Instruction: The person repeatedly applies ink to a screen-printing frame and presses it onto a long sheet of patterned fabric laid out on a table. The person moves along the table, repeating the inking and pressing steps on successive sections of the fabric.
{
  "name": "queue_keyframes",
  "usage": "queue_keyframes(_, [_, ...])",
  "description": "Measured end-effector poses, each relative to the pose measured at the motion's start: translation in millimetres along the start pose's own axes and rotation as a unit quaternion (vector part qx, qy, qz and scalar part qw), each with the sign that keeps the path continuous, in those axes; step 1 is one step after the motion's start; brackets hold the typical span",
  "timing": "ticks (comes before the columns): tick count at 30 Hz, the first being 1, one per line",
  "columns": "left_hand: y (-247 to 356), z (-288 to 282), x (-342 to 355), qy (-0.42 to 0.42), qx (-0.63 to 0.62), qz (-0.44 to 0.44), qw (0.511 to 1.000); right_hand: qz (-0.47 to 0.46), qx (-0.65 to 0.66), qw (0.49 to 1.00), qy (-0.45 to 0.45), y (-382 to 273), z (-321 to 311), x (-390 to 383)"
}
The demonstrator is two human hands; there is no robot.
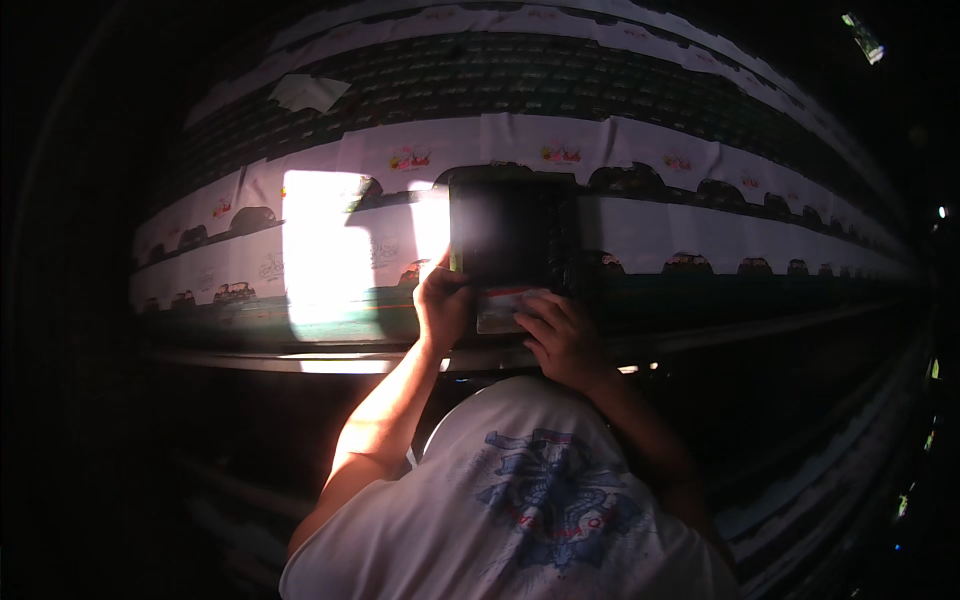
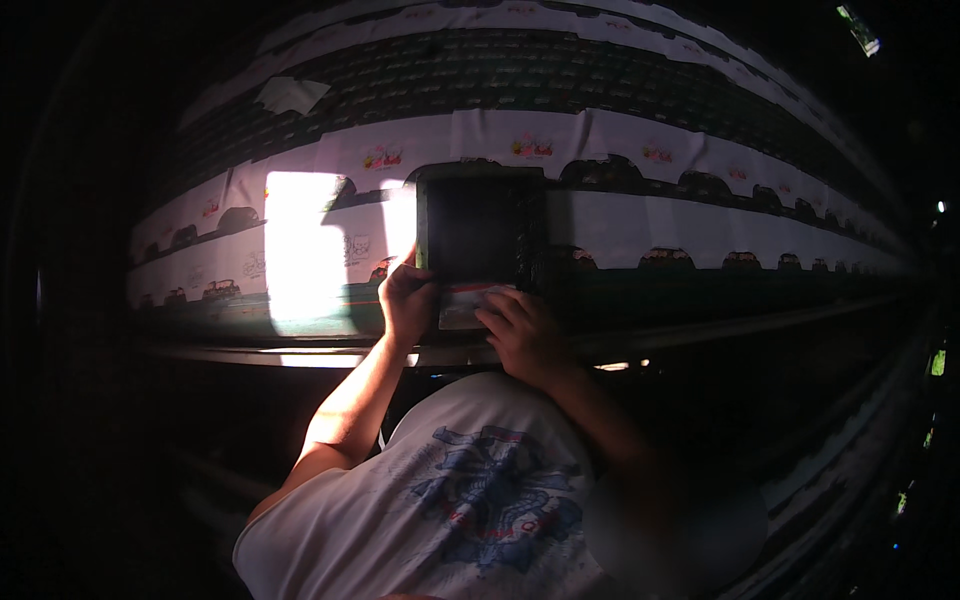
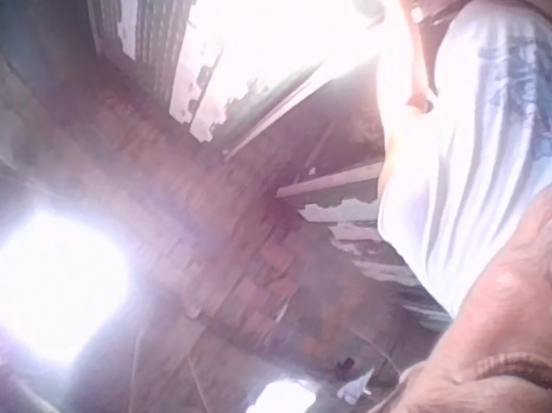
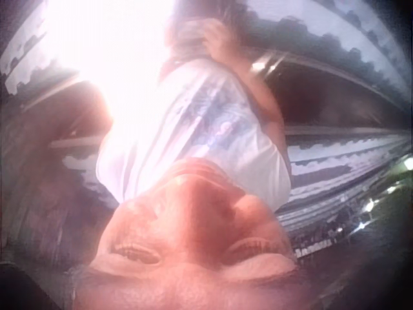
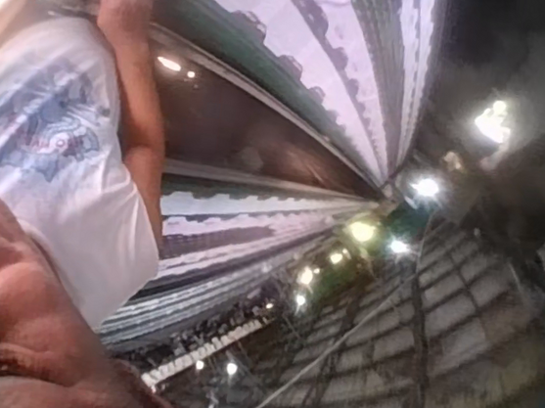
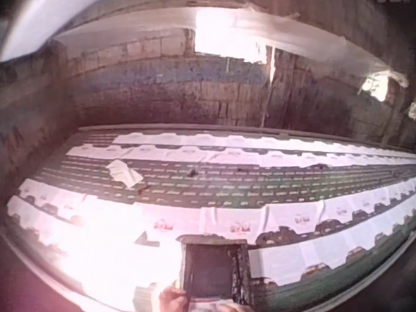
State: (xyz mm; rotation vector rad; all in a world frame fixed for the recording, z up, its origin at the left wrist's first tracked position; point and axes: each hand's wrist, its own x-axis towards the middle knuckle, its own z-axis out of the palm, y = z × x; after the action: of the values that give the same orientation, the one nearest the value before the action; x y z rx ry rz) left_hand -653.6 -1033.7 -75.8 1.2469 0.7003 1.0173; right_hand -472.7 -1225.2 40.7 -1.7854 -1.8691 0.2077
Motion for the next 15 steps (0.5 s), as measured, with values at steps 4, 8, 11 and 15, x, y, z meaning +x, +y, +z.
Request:
queue_keyframes(4, [-7.8,0.5,-1.5,0.005,0.035,0.029,0.999,-0.031,-0.042,0.998,-0.017,5.4,1.5,12.8])
queue_keyframes(8, [1.8,6.8,-1.9,-0.005,0.025,0.017,1.0,-0.027,-0.041,0.998,-0.028,6.3,-7.4,37.2])
queue_keyframes(11, [-5.3,4.9,-6.3,0.01,0.039,0.004,0.999,-0.023,-0.052,0.995,-0.082,1.7,-10.8,52.1])
queue_keyframes(15, [1.1,7.9,-6.5,0.016,0.047,0.04,0.998,-0.006,-0.033,0.978,-0.204,26.5,-18.4,79.0])
